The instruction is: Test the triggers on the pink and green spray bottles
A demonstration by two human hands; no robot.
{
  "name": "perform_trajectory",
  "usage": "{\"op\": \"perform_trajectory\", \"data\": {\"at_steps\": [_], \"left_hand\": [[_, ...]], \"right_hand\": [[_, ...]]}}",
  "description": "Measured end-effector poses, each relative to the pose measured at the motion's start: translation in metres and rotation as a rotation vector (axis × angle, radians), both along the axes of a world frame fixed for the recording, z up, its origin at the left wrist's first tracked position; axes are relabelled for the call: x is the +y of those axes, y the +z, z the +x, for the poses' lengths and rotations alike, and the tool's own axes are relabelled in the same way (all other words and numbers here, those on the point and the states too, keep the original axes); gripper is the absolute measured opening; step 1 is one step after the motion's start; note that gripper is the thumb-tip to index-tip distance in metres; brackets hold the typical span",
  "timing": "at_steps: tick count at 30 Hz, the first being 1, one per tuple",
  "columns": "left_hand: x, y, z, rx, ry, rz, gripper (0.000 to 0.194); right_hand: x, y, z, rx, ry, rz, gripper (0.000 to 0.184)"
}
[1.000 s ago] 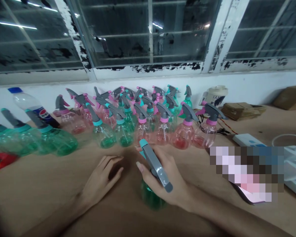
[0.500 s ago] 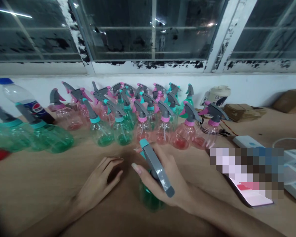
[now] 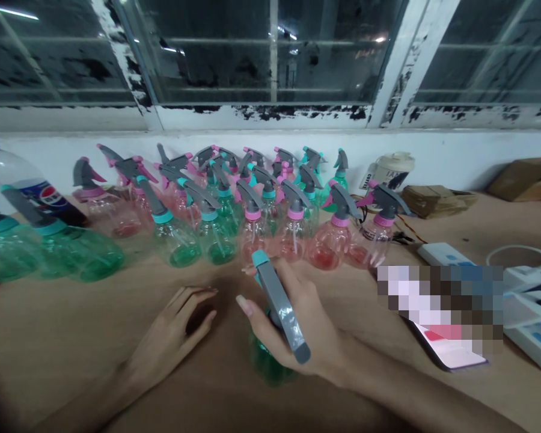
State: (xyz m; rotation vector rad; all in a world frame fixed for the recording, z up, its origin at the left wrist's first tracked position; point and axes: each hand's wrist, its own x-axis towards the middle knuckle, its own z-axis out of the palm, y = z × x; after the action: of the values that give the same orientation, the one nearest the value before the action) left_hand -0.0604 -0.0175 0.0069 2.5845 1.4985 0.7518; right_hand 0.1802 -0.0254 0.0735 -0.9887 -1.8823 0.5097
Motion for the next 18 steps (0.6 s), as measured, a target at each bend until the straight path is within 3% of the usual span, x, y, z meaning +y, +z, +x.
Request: {"op": "perform_trajectory", "data": {"at_steps": [7,18], "left_hand": [[-0.0002,0.0017,0.0003,0.002,0.022,0.023,0.023],[0.0003,0.0034,0.0014,0.011,0.011,0.027,0.023]], "right_hand": [[0.0019,0.0043,0.0038,-0.019,0.023,0.066,0.012],[0.0037,0.0067,0.0057,-0.005,0.125,0.021,0.023]]}}
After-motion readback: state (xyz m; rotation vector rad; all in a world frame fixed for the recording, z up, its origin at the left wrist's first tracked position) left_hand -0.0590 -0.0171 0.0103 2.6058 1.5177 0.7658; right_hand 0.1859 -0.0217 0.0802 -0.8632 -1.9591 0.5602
